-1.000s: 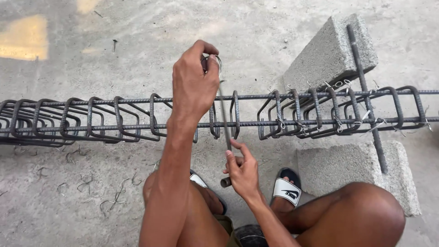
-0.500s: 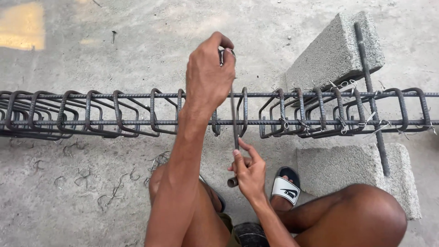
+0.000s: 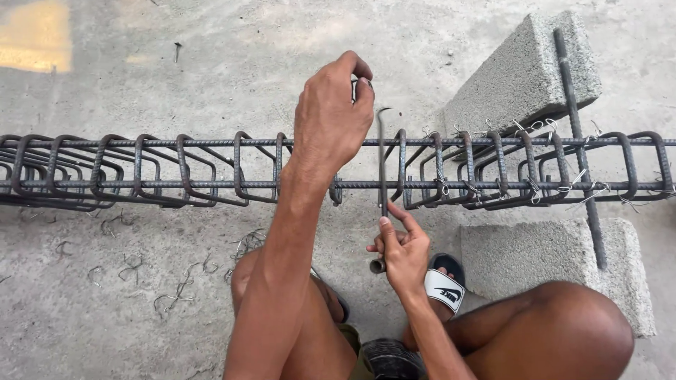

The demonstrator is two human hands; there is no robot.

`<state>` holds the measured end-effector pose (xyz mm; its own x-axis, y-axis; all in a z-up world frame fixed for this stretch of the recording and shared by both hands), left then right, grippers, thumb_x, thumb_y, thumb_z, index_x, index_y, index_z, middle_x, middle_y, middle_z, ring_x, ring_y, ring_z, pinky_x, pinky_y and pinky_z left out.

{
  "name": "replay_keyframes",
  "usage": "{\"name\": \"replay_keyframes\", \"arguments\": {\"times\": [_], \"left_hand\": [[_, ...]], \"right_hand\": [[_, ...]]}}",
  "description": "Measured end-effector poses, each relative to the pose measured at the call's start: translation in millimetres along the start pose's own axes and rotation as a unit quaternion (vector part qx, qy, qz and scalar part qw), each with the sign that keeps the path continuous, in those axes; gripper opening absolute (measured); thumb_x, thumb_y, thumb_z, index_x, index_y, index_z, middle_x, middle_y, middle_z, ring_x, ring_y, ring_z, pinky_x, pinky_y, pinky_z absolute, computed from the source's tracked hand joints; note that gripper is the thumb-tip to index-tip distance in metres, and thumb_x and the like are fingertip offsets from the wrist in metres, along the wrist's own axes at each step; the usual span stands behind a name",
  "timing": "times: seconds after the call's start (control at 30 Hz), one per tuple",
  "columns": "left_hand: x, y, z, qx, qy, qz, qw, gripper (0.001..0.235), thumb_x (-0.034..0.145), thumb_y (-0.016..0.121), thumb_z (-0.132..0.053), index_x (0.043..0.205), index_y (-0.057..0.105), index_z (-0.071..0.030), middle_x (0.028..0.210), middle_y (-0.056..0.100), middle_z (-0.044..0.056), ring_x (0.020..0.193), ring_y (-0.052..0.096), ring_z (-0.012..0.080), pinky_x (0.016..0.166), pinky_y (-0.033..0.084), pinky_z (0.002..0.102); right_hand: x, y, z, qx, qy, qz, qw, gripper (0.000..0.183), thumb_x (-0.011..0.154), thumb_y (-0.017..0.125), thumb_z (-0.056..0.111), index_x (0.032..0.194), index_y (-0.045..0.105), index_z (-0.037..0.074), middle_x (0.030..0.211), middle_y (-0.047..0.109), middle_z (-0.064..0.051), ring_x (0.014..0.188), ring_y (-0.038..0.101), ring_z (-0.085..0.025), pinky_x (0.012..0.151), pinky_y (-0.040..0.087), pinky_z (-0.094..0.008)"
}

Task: Tying rebar intersections together using wire ties and a manual twisting tool

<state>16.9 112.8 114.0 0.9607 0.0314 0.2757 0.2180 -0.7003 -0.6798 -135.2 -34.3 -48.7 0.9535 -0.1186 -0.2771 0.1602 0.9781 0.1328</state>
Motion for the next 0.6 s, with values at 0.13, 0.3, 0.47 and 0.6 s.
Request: {"name": "replay_keyframes", "arguments": {"times": [0.13,0.3,0.47,0.6], "left_hand": [[-1.6,1.5,-4.6,0.006,-0.003,0.006,1.0,0.007,0.094,0.061,-0.011,0.099,0.067,-0.009,0.086,0.07,0.005,0.063,0.063,0.0115,0.056,0.054,0.032],[2.4,4.5,0.4,0.01,-0.002,0.006,1.0,0.007,0.094,0.062,-0.011,0.099,0.066,-0.008,0.086,0.069,0.005,0.06,0.061,0.0112,0.052,0.052,0.032],[6.1,16.1,5.3,0.017,-0.017,0.037,0.999,0.008,0.094,0.064,-0.011,0.101,0.067,-0.008,0.087,0.069,0.005,0.068,0.065,0.0119,0.06,0.056,0.029],[4.7,13.5,3.4,0.025,-0.029,0.05,0.998,0.008,0.095,0.062,-0.012,0.101,0.067,-0.009,0.088,0.069,0.005,0.066,0.063,0.0114,0.057,0.055,0.031]], "right_hand": [[4.9,-20.0,-1.6,-0.003,-0.028,-0.023,0.999,0.044,0.095,0.064,0.006,0.138,0.057,-0.003,0.055,0.052,-0.001,0.044,0.052,-0.009,0.047,0.062,-0.028],[5.1,-25.4,-6.7,-0.033,-0.017,-0.007,0.999,0.045,0.094,0.065,0.008,0.137,0.058,-0.004,0.051,0.058,-0.004,0.041,0.056,-0.011,0.038,0.055,-0.025],[9.5,-47.7,0.2,-0.035,-0.048,-0.044,0.997,0.044,0.095,0.064,0.004,0.138,0.058,-0.003,0.056,0.059,-0.006,0.043,0.058,-0.015,0.038,0.059,-0.028],[19.3,-60.9,-4.9,0.009,-0.051,-0.052,0.997,0.042,0.094,0.064,0.002,0.136,0.061,-0.002,0.07,0.059,-0.006,0.049,0.056,-0.012,0.041,0.057,-0.027]]}}
Point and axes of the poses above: each hand's wrist, its own x-axis towards the middle knuckle, its own y-axis out of the palm, z = x × y, the point moved 4 cm from there along x, towards the middle knuckle
